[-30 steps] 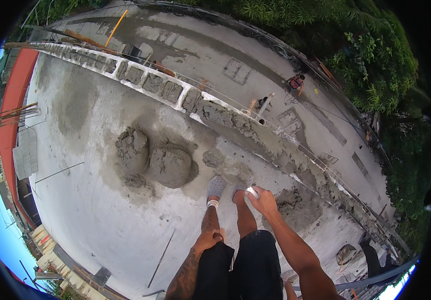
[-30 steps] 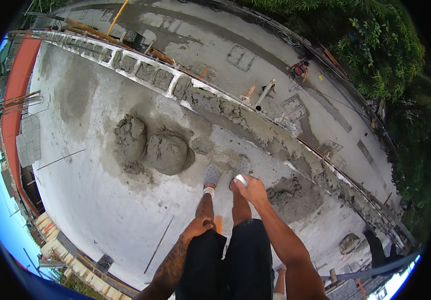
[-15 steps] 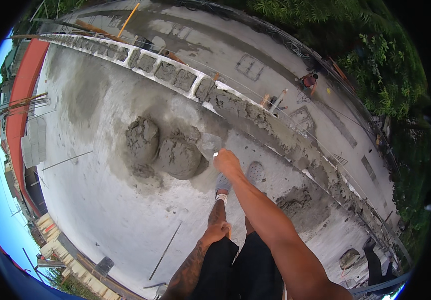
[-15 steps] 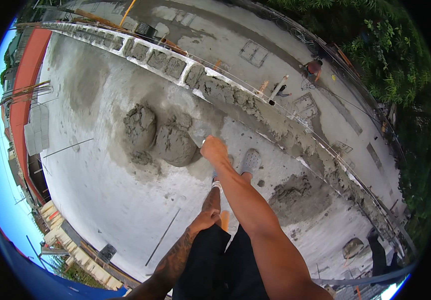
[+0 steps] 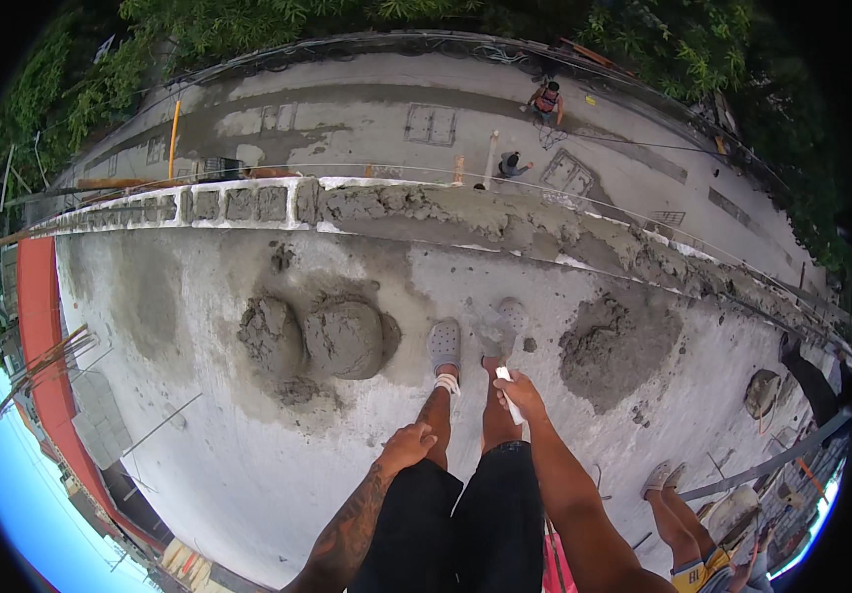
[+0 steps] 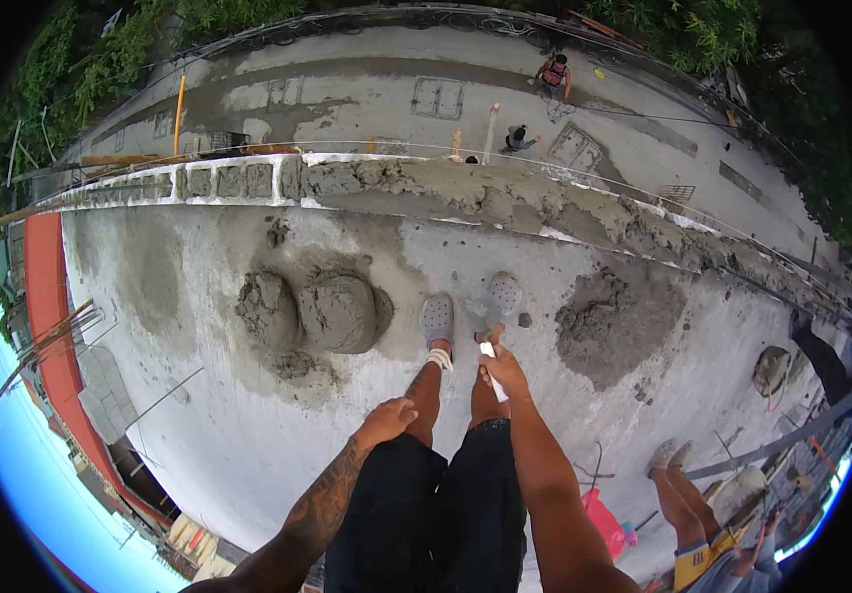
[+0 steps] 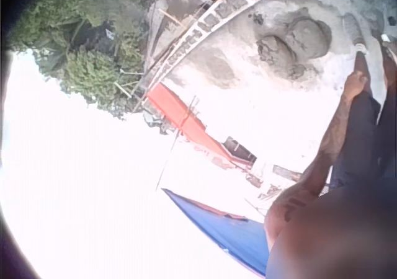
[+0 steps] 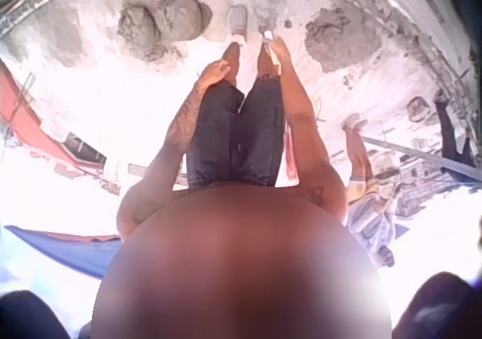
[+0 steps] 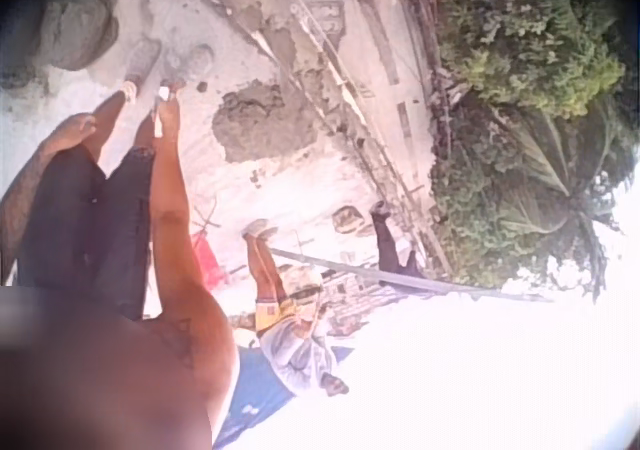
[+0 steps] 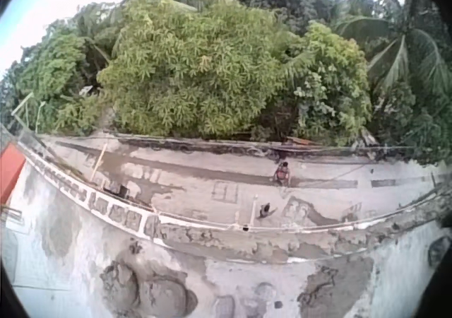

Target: The person uses a trowel to scoop wet cement from a pile on the floor and applies it into the gaps between concrete blocks along a low wall. The person repeatedly scoops and spreads the cement along the wall line.

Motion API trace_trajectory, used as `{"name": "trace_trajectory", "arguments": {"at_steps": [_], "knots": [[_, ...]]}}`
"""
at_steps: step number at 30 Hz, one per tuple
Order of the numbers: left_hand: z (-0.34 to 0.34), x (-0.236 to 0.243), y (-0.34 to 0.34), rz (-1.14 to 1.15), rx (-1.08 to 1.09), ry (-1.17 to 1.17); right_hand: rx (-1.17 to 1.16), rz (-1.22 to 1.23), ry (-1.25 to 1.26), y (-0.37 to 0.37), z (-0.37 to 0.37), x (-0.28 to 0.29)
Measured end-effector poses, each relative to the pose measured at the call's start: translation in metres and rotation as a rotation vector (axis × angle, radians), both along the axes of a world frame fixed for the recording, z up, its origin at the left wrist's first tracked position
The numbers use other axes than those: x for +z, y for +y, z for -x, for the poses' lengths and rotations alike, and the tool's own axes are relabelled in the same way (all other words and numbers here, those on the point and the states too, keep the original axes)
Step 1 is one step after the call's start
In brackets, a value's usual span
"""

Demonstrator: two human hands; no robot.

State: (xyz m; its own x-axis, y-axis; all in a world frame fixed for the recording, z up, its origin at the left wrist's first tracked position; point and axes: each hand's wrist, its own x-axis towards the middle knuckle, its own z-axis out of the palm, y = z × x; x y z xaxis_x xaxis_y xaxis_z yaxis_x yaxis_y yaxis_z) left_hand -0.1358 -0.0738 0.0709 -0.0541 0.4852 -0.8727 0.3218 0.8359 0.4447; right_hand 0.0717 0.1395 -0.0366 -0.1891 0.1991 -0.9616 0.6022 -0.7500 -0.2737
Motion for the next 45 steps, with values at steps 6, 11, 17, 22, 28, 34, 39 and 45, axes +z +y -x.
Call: {"name": "trace_trajectory", "arguments": {"at_steps": [6,11,17,22,28,34,39,45], "knots": [[-0.022,-0.011,0.040,-0.059,-0.358,-0.050,-0.808,-0.133,-0.433,-0.054,-0.200,-0.036],[-0.090,-0.052,0.079,-0.031,-0.624,-0.163,-0.555,-0.352,-0.702,-0.098,-0.278,-0.117],[-0.181,-0.133,0.109,-0.243,-0.771,-0.211,-0.412,-0.523,-0.932,-0.040,-0.360,-0.216],[-0.213,-0.182,0.089,0.035,-1.006,-0.217,-0.261,-0.821,-0.868,0.080,-0.423,-0.296],[-0.238,-0.170,0.074,0.059,-1.088,-0.307,-0.044,-0.648,-0.544,0.012,-0.359,-0.326],[-0.243,-0.157,0.119,-0.036,-0.881,-0.245,0.130,-0.634,-0.601,-0.031,-0.440,-0.287],[-0.240,-0.185,0.104,-0.051,-0.850,-0.212,-0.600,-0.590,-0.790,-0.020,-0.338,-0.325],[-0.236,-0.182,0.089,0.058,-0.860,-0.284,-0.433,-0.474,-0.551,-0.097,-0.267,-0.293]]}}
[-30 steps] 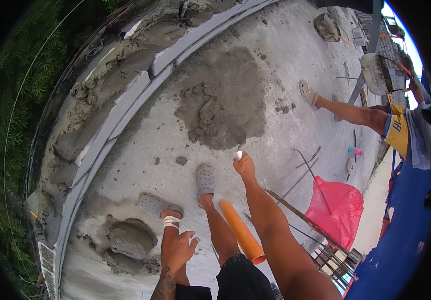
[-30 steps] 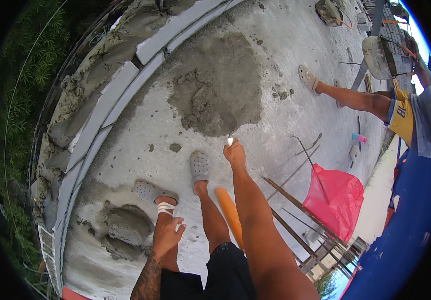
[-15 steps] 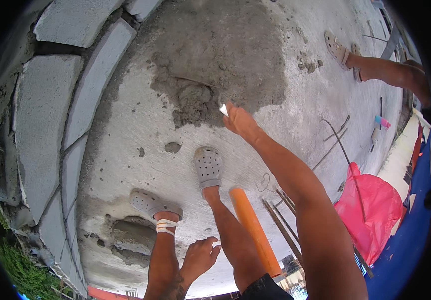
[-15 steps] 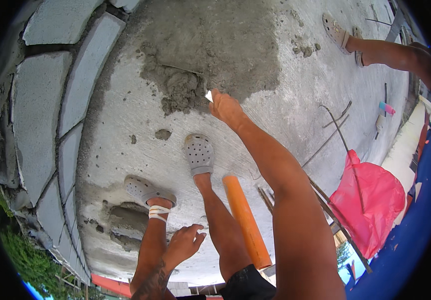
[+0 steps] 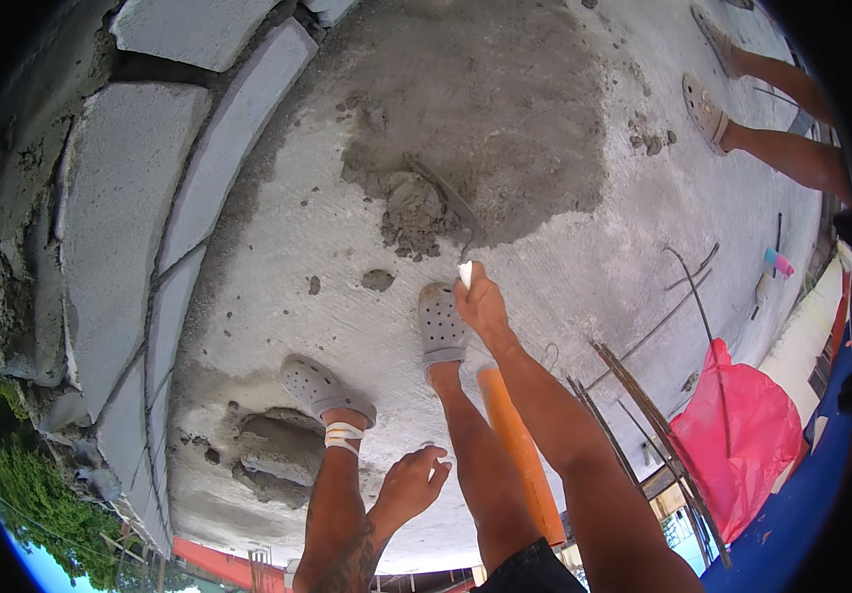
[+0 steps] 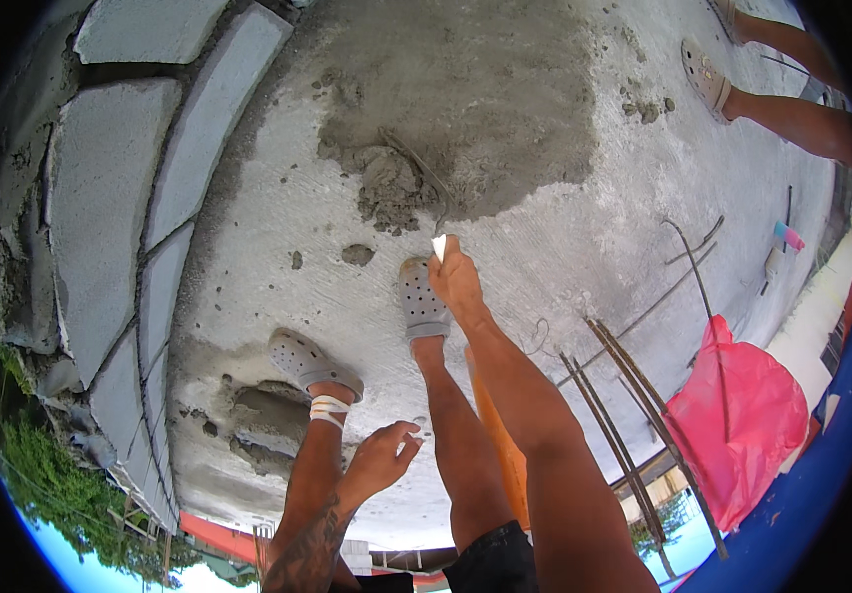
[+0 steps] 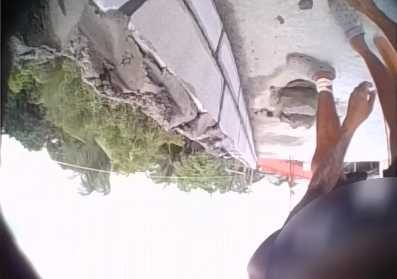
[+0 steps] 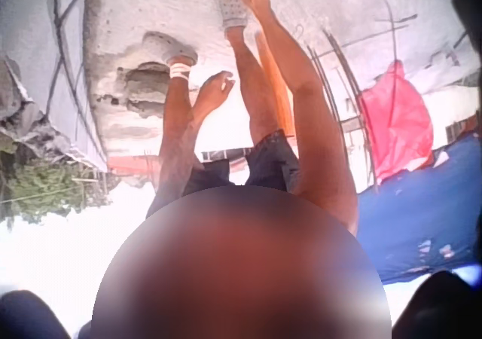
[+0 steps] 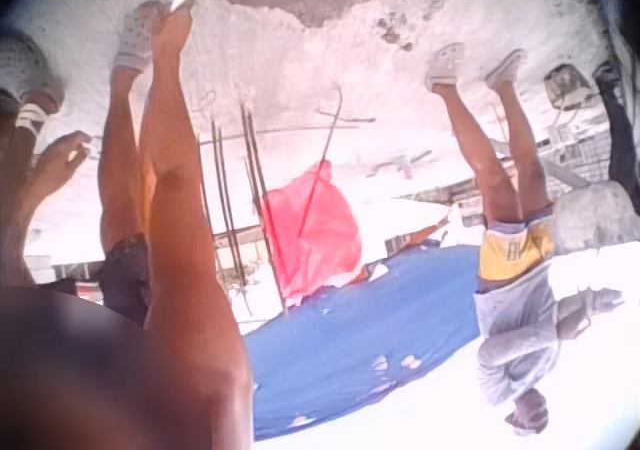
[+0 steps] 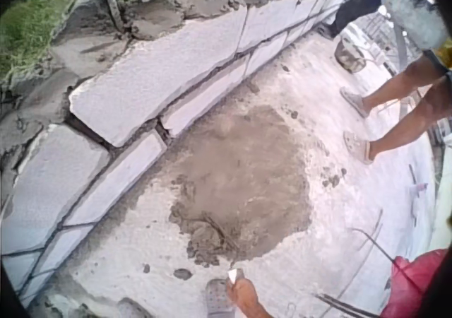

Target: The person uses a trowel to scoop wet cement from a pile on the floor and applies it into the gaps between concrete blocks along a low wall. The person repeatedly scoops and spreads the cement along the wall line.

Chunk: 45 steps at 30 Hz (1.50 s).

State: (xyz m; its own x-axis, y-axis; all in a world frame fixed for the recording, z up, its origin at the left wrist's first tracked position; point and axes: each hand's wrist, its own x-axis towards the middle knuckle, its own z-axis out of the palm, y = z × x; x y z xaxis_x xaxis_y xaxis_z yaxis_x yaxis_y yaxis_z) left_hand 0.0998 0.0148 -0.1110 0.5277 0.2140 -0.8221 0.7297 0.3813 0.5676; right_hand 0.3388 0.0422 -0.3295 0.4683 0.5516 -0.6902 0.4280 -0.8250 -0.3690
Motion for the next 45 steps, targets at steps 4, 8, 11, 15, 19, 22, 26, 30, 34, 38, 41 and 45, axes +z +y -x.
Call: {"name": "trace_trajectory", "arguments": {"at_steps": [4,8,11,15,19,22,26,30,34,38,41,45], "knots": [[0.008,-0.015,0.009,-0.135,0.017,0.043,-0.015,-0.085,0.056,-0.004,-0.044,0.035],[-0.009,-0.024,0.006,-0.111,-0.085,0.016,0.042,0.046,0.229,0.009,0.002,0.039],[-0.019,-0.020,0.005,-0.061,-0.093,-0.029,0.267,0.023,0.388,0.019,0.041,0.022],[-0.010,-0.024,0.015,-0.114,0.054,-0.034,0.471,0.119,0.213,0.037,-0.028,-0.010],[0.007,-0.035,0.020,-0.163,0.053,0.039,0.499,0.072,0.032,0.027,-0.120,-0.014],[0.006,-0.034,0.018,-0.173,0.043,0.034,0.304,-0.042,-0.014,0.011,-0.092,0.008],[-0.007,-0.029,0.017,-0.157,0.071,-0.025,-0.016,-0.150,0.091,0.038,0.015,0.031],[-0.006,-0.029,0.026,-0.138,0.097,-0.041,-0.020,-0.225,0.155,0.095,0.053,0.023],[0.004,-0.032,0.034,-0.180,0.052,0.016,-0.018,-0.213,0.118,0.094,0.023,0.019],[-0.005,-0.030,0.035,-0.179,0.015,-0.013,0.020,-0.129,0.212,0.078,0.003,0.010],[-0.013,-0.023,0.036,-0.165,0.003,-0.061,0.108,-0.095,0.142,0.076,0.010,0.008],[-0.009,-0.026,0.046,-0.163,0.006,-0.023,0.006,-0.081,0.102,0.072,0.030,0.017]]}}
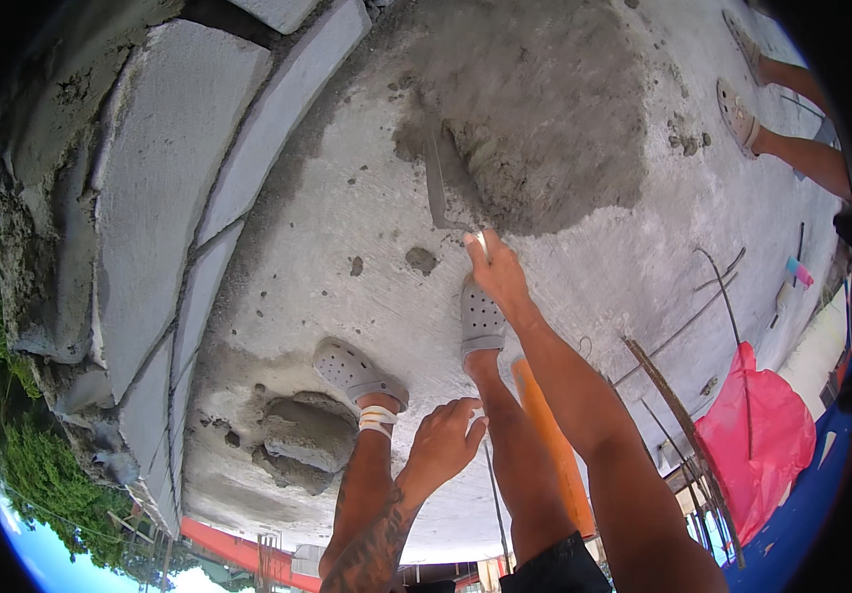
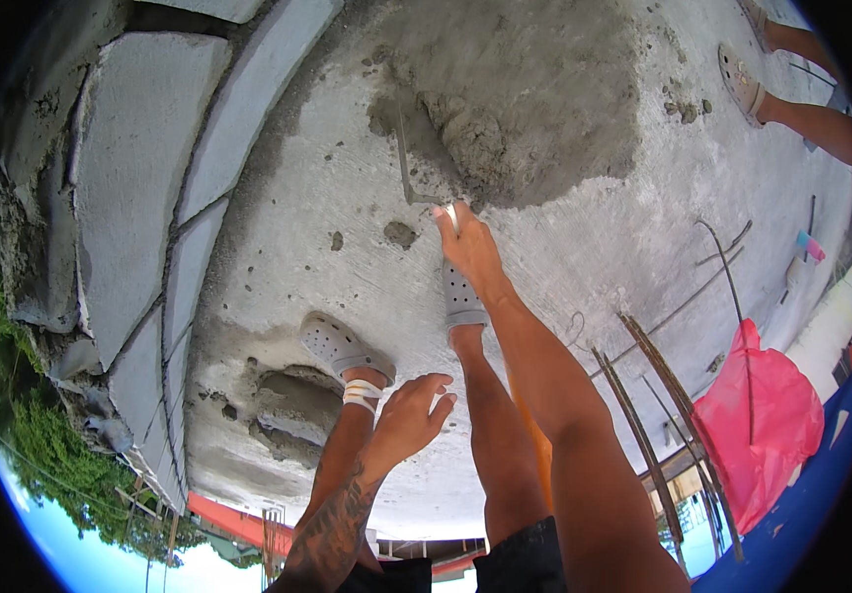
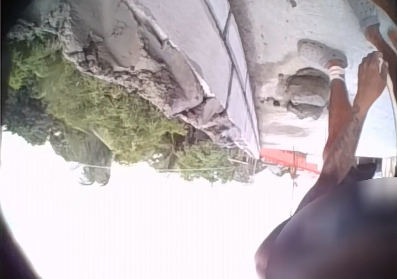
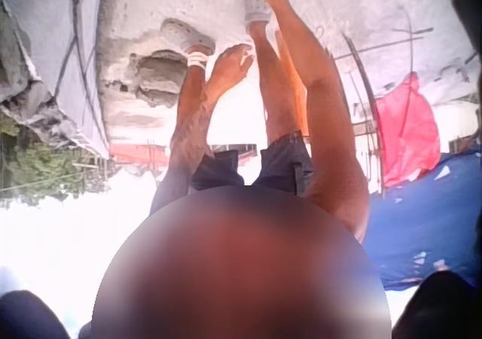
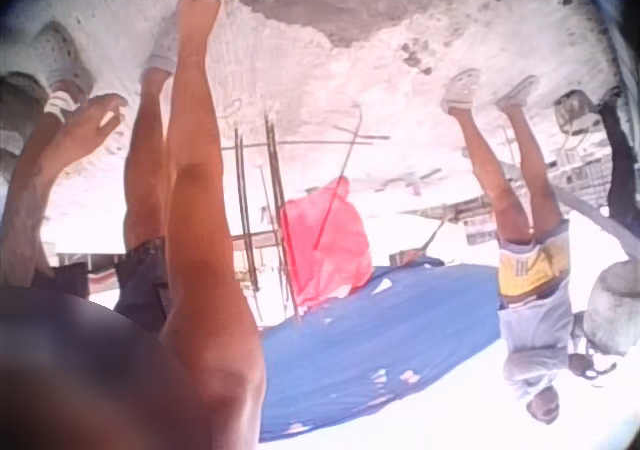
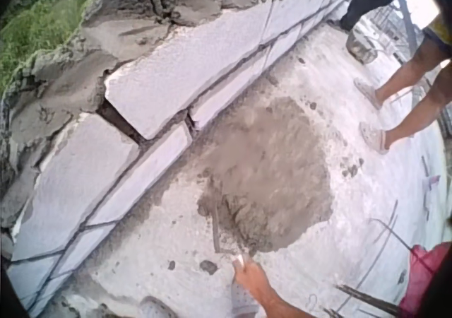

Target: The person uses a trowel to scoop wet cement from a pile on the floor and applies it into the gaps between concrete blocks along a low wall. The person repeatedly scoops and spreads the cement along the wall line.

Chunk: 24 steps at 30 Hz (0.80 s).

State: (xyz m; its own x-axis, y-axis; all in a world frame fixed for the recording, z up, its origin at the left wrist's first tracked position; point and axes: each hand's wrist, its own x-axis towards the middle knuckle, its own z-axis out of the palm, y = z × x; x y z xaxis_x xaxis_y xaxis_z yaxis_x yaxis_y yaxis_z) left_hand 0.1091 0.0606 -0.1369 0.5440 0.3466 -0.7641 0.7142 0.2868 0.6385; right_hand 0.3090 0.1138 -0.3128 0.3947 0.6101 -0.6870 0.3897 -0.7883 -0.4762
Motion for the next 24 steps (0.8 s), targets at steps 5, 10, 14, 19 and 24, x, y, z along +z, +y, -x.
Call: {"name": "trace_trajectory", "arguments": {"at_steps": [5,10,14,19,24], "knots": [[0.005,-0.005,0.001,-0.032,0.023,-0.011,0.037,0.025,0.091,-0.009,0.011,-0.007],[0.005,-0.002,0.007,-0.032,0.050,-0.022,-0.072,0.019,-0.049,-0.013,0.006,-0.011],[0.006,-0.003,0.008,-0.049,0.084,-0.034,-0.135,-0.015,-0.005,0.017,0.017,0.014],[0.010,-0.008,-0.007,-0.031,0.056,-0.046,-0.051,-0.137,-0.060,0.104,0.033,-0.007],[0.018,-0.011,0.010,-0.046,0.049,0.024,-0.383,0.165,-0.198,0.053,0.025,-0.022]]}}
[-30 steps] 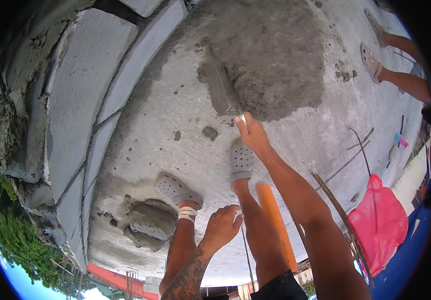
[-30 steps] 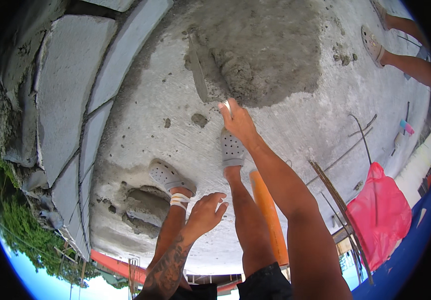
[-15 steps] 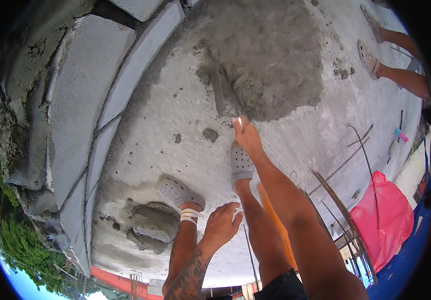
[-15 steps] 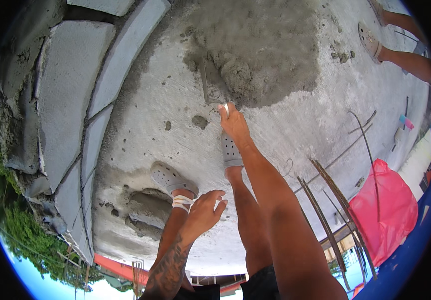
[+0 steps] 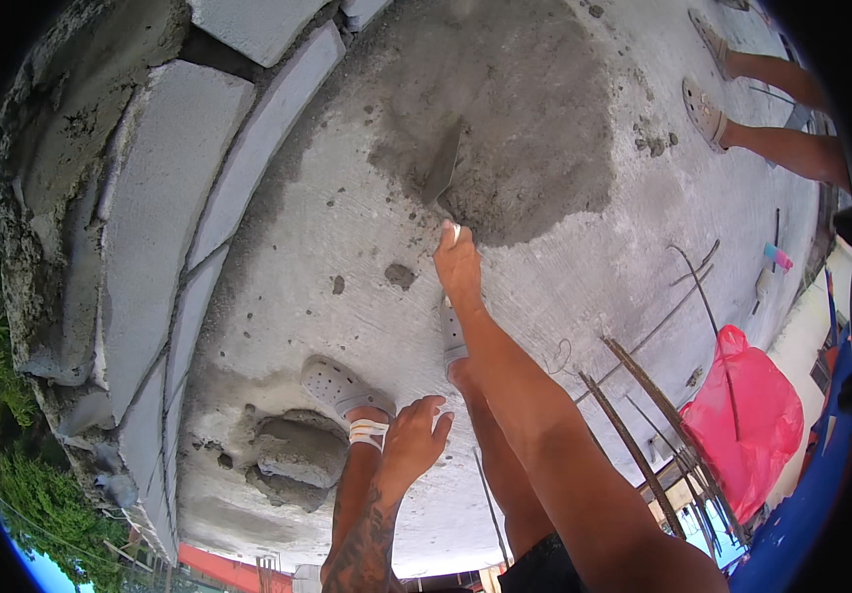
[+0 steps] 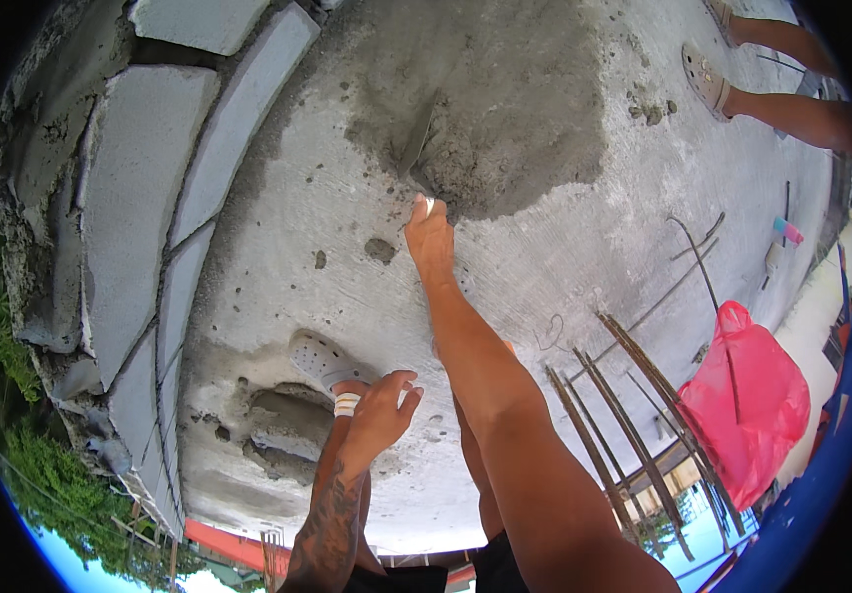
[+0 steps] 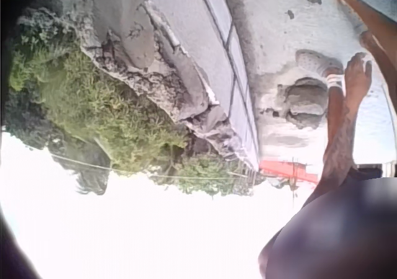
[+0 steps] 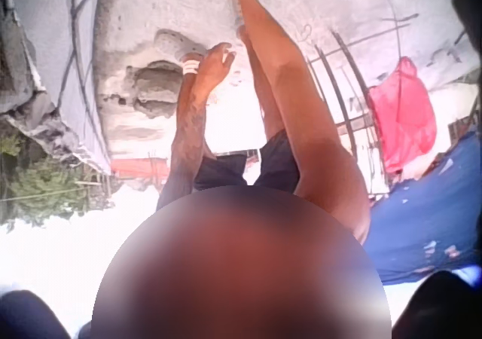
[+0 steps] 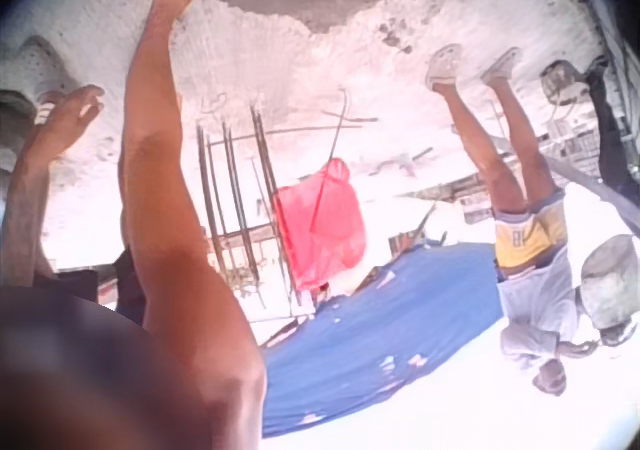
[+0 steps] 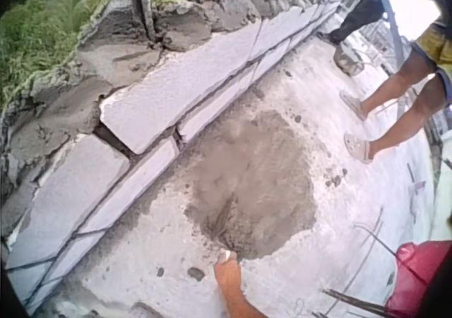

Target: The person uses a trowel to scoop wet cement from a pile on the floor and applies it into the gaps between concrete blocks along a low wall. The person repeatedly scoops and spreads the cement along the wall line.

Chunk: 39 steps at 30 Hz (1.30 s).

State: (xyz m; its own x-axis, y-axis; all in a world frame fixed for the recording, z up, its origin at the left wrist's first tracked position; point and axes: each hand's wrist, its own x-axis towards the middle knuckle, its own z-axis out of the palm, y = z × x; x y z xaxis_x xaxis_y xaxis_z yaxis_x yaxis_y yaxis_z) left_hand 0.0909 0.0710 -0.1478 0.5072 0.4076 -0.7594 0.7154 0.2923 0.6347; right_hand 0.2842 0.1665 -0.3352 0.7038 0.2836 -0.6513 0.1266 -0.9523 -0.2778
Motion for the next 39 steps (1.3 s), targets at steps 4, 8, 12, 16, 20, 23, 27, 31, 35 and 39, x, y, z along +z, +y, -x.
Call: {"name": "trace_trajectory", "arguments": {"at_steps": [4,8,12,16,20,23,27,31,35,39], "knots": [[-0.004,-0.003,0.010,0.004,0.087,-0.045,0.026,-0.111,0.092,-0.057,0.007,0.020],[0.001,-0.004,-0.004,0.081,0.041,-0.047,0.521,-0.060,0.092,-0.057,-0.024,0.019],[0.012,-0.001,-0.004,0.051,-0.029,0.038,0.613,0.022,0.095,-0.085,-0.102,0.011],[0.003,0.005,0.010,0.043,-0.023,0.014,0.543,0.021,0.130,-0.125,-0.103,0.026],[-0.003,0.011,0.016,0.101,-0.119,0.054,1.096,0.055,0.042,-0.102,-0.136,0.038],[0.002,0.005,0.011,0.007,-0.020,0.022,1.326,0.202,-0.136,-0.063,-0.224,0.028],[0.004,-0.003,0.002,-0.008,-0.050,0.027,1.117,0.129,-0.127,-0.094,-0.247,0.027],[-0.004,-0.001,0.003,-0.014,-0.095,0.025,0.685,-0.153,-0.092,-0.209,-0.192,0.074],[-0.015,0.001,0.009,-0.013,-0.091,-0.019,0.370,0.097,-0.061,-0.279,-0.177,0.088],[-0.017,0.005,0.015,0.012,-0.095,-0.018,0.222,0.135,-0.189,-0.255,-0.172,0.043]]}}
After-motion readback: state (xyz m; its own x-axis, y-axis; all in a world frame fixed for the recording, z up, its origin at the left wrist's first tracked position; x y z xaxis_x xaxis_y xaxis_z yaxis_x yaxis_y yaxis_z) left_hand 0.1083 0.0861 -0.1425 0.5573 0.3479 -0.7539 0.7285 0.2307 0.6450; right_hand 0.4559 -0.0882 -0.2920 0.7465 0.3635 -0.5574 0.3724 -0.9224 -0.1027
